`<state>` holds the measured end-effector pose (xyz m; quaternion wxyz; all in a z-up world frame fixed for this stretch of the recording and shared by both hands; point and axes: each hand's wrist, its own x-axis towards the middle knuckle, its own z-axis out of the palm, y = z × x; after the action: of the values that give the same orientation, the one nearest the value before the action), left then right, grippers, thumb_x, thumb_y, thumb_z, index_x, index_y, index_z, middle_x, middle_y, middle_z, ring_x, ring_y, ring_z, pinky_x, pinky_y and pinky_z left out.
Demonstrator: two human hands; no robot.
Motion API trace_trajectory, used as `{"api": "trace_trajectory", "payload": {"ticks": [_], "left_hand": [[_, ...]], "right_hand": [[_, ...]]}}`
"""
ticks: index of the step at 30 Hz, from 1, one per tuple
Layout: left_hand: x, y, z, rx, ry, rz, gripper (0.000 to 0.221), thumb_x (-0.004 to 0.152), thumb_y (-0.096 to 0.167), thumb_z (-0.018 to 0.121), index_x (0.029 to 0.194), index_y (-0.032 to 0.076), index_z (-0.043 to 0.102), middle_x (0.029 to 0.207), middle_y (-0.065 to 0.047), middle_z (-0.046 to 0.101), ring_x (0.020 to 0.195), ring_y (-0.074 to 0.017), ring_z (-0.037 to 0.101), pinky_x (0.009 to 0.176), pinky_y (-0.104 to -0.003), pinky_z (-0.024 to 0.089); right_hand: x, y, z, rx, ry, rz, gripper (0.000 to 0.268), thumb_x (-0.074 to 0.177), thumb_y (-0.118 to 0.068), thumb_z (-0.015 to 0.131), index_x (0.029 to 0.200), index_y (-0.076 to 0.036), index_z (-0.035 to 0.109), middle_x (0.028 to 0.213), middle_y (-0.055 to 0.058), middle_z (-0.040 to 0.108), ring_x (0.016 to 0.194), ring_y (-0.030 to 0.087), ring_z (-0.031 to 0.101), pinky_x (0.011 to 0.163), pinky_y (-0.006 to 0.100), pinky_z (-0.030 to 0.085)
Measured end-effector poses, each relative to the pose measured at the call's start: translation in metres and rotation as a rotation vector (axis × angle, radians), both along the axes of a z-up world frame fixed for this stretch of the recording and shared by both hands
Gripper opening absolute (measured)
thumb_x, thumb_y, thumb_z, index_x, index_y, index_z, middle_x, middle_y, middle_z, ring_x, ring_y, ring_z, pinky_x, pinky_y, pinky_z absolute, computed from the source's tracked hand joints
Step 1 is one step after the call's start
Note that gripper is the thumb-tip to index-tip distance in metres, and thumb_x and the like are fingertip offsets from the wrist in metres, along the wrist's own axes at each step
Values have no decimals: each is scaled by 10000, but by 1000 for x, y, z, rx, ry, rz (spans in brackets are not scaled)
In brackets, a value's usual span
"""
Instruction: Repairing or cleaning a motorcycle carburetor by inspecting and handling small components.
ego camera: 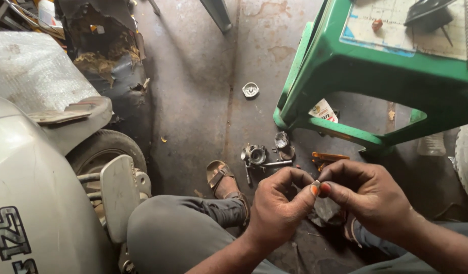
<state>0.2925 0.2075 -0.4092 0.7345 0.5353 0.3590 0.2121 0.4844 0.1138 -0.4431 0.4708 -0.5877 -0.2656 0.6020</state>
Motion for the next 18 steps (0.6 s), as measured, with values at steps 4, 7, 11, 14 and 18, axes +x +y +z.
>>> {"api": "trace_trajectory", "payload": {"ticks": [4, 7, 11, 14, 18], "left_hand": [[0, -1, 1, -8, -21, -9, 139, 972, 154, 706, 962, 17, 686, 729, 32, 654, 632, -12, 570, 559, -195, 452], [0, -2, 2, -2, -47, -13, 144, 979, 156, 704, 964, 14, 683, 735, 22, 657, 640, -18, 582, 567, -198, 463], [2, -1, 4, 32, -59, -20, 142, 981, 156, 696, 963, 16, 678, 760, 19, 663, 664, -22, 610, 586, -201, 496], [2, 1, 7, 52, -44, -16, 132, 971, 148, 691, 962, 17, 678, 762, 13, 666, 656, -27, 611, 574, -205, 494], [0, 4, 9, 63, -11, -17, 124, 962, 136, 690, 959, 12, 679, 746, -1, 665, 633, -33, 592, 558, -207, 472]], "right_hand": [[0, -1, 1, 38, -22, 10, 185, 881, -113, 726, 986, 39, 737, 835, 51, 709, 688, 78, 620, 573, 242, 529], [2, -1, 3, 108, -19, 27, 189, 896, -115, 723, 1000, 42, 730, 879, 55, 719, 776, 81, 652, 652, 245, 568], [4, 1, 6, 55, -22, 23, 183, 877, -107, 721, 995, 32, 731, 849, 66, 725, 721, 97, 651, 591, 259, 564], [4, 3, 8, 34, -38, 43, 166, 871, -96, 725, 978, 32, 725, 852, 56, 714, 727, 86, 641, 571, 264, 573], [4, 6, 12, 41, -31, 98, 148, 875, -76, 725, 979, 31, 728, 846, 61, 721, 713, 85, 646, 581, 252, 575]]}}
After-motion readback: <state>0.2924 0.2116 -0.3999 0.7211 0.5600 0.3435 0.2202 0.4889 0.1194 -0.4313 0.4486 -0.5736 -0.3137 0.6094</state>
